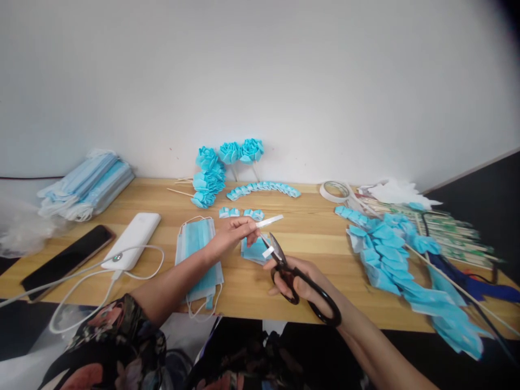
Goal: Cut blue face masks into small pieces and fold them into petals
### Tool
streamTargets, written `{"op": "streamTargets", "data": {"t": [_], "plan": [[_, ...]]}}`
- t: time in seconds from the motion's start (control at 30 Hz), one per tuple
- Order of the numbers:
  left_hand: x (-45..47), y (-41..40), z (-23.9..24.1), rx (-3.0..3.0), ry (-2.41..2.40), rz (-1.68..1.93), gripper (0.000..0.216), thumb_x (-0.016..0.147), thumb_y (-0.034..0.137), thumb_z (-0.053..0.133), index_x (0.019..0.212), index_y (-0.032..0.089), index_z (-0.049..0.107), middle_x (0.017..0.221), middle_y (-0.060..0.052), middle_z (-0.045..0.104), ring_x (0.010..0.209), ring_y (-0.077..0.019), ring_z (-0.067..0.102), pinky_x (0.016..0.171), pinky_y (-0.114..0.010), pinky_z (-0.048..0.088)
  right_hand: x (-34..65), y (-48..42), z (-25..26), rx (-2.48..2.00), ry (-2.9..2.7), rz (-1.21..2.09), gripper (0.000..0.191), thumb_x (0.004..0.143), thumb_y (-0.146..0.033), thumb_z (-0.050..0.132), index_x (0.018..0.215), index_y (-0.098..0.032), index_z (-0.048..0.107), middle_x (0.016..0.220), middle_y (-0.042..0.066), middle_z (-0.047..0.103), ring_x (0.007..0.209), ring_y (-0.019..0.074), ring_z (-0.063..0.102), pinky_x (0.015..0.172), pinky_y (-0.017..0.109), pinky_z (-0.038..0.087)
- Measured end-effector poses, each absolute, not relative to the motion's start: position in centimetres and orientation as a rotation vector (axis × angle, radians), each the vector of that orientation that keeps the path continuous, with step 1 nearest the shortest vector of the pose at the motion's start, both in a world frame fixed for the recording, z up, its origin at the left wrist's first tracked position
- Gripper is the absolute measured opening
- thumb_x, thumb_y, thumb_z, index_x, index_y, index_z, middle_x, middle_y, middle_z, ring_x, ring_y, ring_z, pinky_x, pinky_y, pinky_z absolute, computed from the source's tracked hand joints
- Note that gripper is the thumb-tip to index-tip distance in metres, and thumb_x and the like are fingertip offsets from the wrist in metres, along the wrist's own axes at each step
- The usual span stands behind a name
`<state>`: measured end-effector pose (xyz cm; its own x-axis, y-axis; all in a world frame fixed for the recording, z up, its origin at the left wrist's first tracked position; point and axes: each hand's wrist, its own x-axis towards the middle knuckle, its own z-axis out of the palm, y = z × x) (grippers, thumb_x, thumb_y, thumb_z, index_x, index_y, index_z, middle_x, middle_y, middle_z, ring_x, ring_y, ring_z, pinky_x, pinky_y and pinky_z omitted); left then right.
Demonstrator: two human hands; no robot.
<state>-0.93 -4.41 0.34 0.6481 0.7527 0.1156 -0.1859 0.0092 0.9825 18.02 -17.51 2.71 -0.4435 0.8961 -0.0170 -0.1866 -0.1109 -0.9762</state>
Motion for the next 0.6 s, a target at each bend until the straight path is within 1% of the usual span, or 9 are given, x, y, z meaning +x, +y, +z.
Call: {"op": "streamTargets", "data": {"t": [0.1, 0.23, 0.4, 0.6], "plan": [[-0.78, -4.52, 0.39, 1.353, 0.491, 0.794, 0.037, 0.086, 0.046, 0.06, 0.074, 0.011, 0.066, 0.053, -0.001, 0.055, 0.054, -0.012, 0.051, 0.058, -0.026, 0.039, 18.43, -17.45, 2.51, -0.879, -1.315, 1.679, 0.062, 0.083, -0.063, 0.059, 0.119, -0.012, 0.061, 0.068, -0.003, 0.046, 0.052, 0.007, 0.041, 0.077, 0.041, 0.056], [-0.79, -4.65, 0.46, 1.347, 0.463, 0.782, 0.039, 0.085, 0.049, 0.062, 0.075, 0.011, 0.066, 0.056, -0.001, 0.056, 0.057, -0.0129, 0.052, 0.06, -0.027, 0.039, 18.32, -17.23, 2.01, -0.861, -1.302, 1.669, 0.055, 0.089, -0.057, 0.055, 0.119, -0.011, 0.061, 0.066, -0.003, 0.047, 0.051, 0.007, 0.041, 0.073, 0.039, 0.056], [-1.12, -4.82, 0.67, 1.435, 0.446, 0.728, 0.044, 0.086, 0.049, 0.06, 0.064, 0.012, 0.063, 0.067, -0.004, 0.06, 0.064, -0.0127, 0.054, 0.066, -0.027, 0.039, 18.02, -16.9, 2.07, -0.834, -1.307, 1.668, 0.055, 0.089, -0.057, 0.056, 0.118, -0.011, 0.061, 0.067, -0.003, 0.049, 0.052, 0.0069, 0.042, 0.071, 0.037, 0.057], [-1.26, -4.98, 1.07, 1.528, 0.448, 0.678, 0.045, 0.087, 0.05, 0.059, 0.063, 0.012, 0.061, 0.068, -0.003, 0.057, 0.067, -0.0133, 0.051, 0.068, -0.027, 0.038, 17.69, -16.71, 2.31, -0.82, -1.314, 1.657, 0.056, 0.089, -0.057, 0.055, 0.119, -0.011, 0.062, 0.067, -0.003, 0.048, 0.053, 0.007, 0.042, 0.071, 0.036, 0.057]]}}
